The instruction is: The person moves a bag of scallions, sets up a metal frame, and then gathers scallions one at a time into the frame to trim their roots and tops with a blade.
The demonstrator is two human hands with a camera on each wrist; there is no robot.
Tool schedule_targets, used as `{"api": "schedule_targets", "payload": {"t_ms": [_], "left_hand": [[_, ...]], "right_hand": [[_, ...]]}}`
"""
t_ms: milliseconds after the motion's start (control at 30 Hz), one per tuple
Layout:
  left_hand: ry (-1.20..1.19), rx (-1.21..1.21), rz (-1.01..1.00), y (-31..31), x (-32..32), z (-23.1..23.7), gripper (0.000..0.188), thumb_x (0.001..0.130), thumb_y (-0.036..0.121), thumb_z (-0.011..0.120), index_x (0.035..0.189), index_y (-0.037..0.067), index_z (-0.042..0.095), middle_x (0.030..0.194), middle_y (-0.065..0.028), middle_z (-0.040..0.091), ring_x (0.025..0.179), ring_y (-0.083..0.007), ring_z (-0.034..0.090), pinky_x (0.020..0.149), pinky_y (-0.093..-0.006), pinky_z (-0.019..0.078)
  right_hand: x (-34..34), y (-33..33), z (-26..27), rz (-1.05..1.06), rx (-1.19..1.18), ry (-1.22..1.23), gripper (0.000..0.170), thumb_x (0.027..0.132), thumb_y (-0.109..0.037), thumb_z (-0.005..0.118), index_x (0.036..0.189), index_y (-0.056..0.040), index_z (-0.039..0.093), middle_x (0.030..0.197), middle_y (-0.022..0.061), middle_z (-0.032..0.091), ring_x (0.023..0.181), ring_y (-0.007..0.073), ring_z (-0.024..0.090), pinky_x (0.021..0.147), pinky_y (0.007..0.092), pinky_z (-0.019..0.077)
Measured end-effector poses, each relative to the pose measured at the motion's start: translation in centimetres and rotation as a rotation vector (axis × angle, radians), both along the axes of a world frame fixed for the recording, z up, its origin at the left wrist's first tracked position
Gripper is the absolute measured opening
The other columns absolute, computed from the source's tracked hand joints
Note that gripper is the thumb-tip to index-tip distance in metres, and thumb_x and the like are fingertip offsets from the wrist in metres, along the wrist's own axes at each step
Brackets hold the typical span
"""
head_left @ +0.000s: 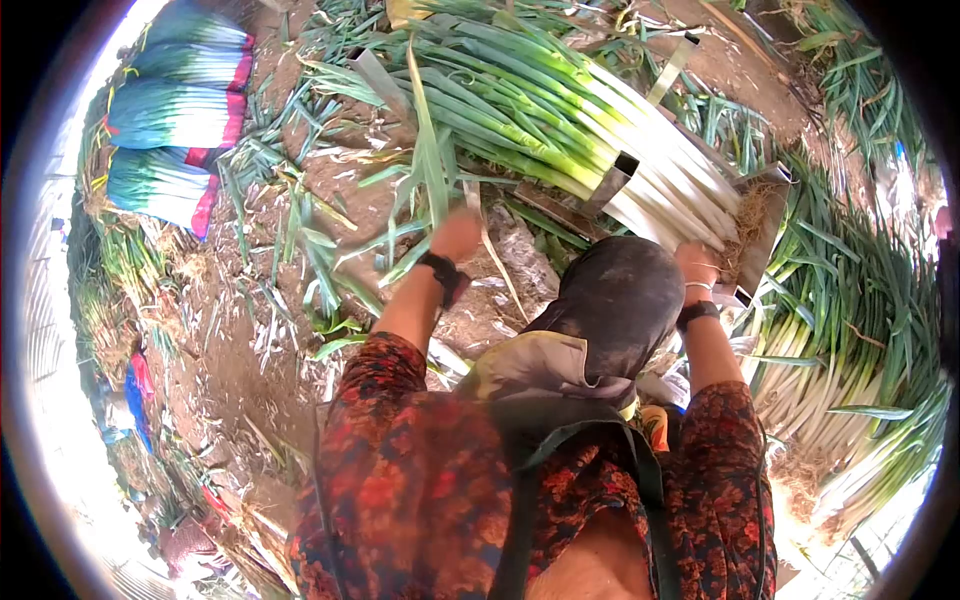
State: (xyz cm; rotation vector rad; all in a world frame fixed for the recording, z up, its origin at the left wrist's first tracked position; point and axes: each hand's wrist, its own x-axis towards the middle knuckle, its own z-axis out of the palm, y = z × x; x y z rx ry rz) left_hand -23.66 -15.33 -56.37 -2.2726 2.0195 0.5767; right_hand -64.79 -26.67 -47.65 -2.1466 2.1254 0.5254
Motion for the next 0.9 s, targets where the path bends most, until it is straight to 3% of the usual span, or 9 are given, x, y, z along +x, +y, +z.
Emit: {"api": "schedule_targets", "payload": {"t_ms": [33,100,167,267,400,633,733,833,900], "left_hand": [[-0.082,0.305,-0.271,2.6,0.2,-5.4,0.029,0.087,0.021,0.048,0.107,0.002,0.058,0.109,-0.0224,0.058,0.101,-0.0383,0.056,0.087,-0.0482,0.0426],[0.284,0.694,-0.279,4.1,-3.2,2.0,0.037,0.085,0.032,0.052,0.105,0.002,0.059,0.109,-0.0238,0.059,0.103,-0.0373,0.057,0.087,-0.0459,0.0429],[0.304,0.304,-0.073,2.8,-3.5,0.5,0.035,0.088,0.032,0.048,0.108,0.007,0.061,0.098,-0.0185,0.064,0.094,-0.0334,0.061,0.085,-0.0429,0.0455],[1.055,-0.074,0.894,-2.0,-3.9,5.1,0.050,0.084,0.045,0.057,0.119,0.009,0.056,0.102,-0.0149,0.065,0.094,-0.0318,0.060,0.084,-0.0401,0.0450],[1.572,-0.456,1.207,-9.2,-1.9,6.4,0.064,0.083,0.051,0.058,0.122,0.001,0.049,0.115,-0.0185,0.057,0.102,-0.0335,0.055,0.088,-0.0409,0.0428],[1.031,-0.759,1.435,-18.7,1.4,8.1,0.080,0.082,0.052,0.060,0.125,-0.013,0.042,0.131,-0.0274,0.045,0.114,-0.0403,0.047,0.098,-0.0445,0.0374],[0.385,-0.857,1.065,-20.5,2.3,6.4,0.085,0.083,0.057,0.052,0.128,-0.014,0.041,0.133,-0.0339,0.041,0.120,-0.0429,0.044,0.105,-0.0470,0.0300],[0.094,-0.446,0.862,-21.2,4.4,9.0,0.093,0.083,0.066,0.044,0.135,-0.011,0.036,0.145,-0.0300,0.029,0.136,-0.0441,0.022,0.110,-0.0481,0.0222],[0.049,-0.111,0.625,-21.7,5.9,13.2,0.094,0.079,0.075,0.041,0.131,-0.003,0.048,0.139,-0.0240,0.042,0.132,-0.0384,0.037,0.109,-0.0464,0.0251]], "right_hand": [[0.7,0.5,1.6,0.011,0.017,-0.001,0.024,0.088,-0.017,0.049,0.098,-0.0041,0.067,0.111,0.0210,0.061,0.099,0.0370,0.063,0.077,0.0455,0.0533],[1.5,1.0,3.3,0.031,0.049,0.002,0.024,0.088,-0.017,0.050,0.098,-0.0053,0.068,0.111,0.0169,0.061,0.101,0.0354,0.062,0.077,0.0447,0.0534],[0.5,0.7,1.6,0.106,0.021,0.021,0.023,0.088,-0.016,0.050,0.097,-0.0051,0.068,0.109,0.0149,0.061,0.102,0.0349,0.061,0.077,0.0448,0.0534],[0.1,0.4,0.9,0.120,0.004,0.027,0.023,0.087,-0.015,0.051,0.097,-0.0054,0.069,0.109,0.0145,0.061,0.102,0.0349,0.061,0.077,0.0453,0.0532],[0.9,0.8,1.9,0.095,-0.029,0.023,0.022,0.087,-0.015,0.051,0.096,-0.0052,0.069,0.109,0.0140,0.061,0.102,0.0350,0.061,0.079,0.0461,0.0522],[1.1,1.0,1.8,0.050,-0.025,0.025,0.019,0.085,-0.013,0.052,0.095,-0.0048,0.066,0.105,0.0141,0.063,0.101,0.0357,0.060,0.081,0.0471,0.0507],[1.6,0.7,2.6,0.025,-0.028,0.033,0.019,0.085,-0.014,0.052,0.095,-0.0055,0.066,0.103,0.0136,0.063,0.099,0.0352,0.060,0.081,0.0473,0.0503],[0.4,0.5,0.3,0.092,-0.041,0.072,0.019,0.085,-0.014,0.053,0.093,-0.0066,0.068,0.102,0.0123,0.062,0.099,0.0337,0.059,0.081,0.0473,0.0497],[1.3,0.9,2.0,0.134,-0.019,0.085,0.018,0.085,-0.014,0.053,0.092,-0.0071,0.068,0.102,0.0122,0.062,0.100,0.0330,0.059,0.081,0.0473,0.0493]]}}
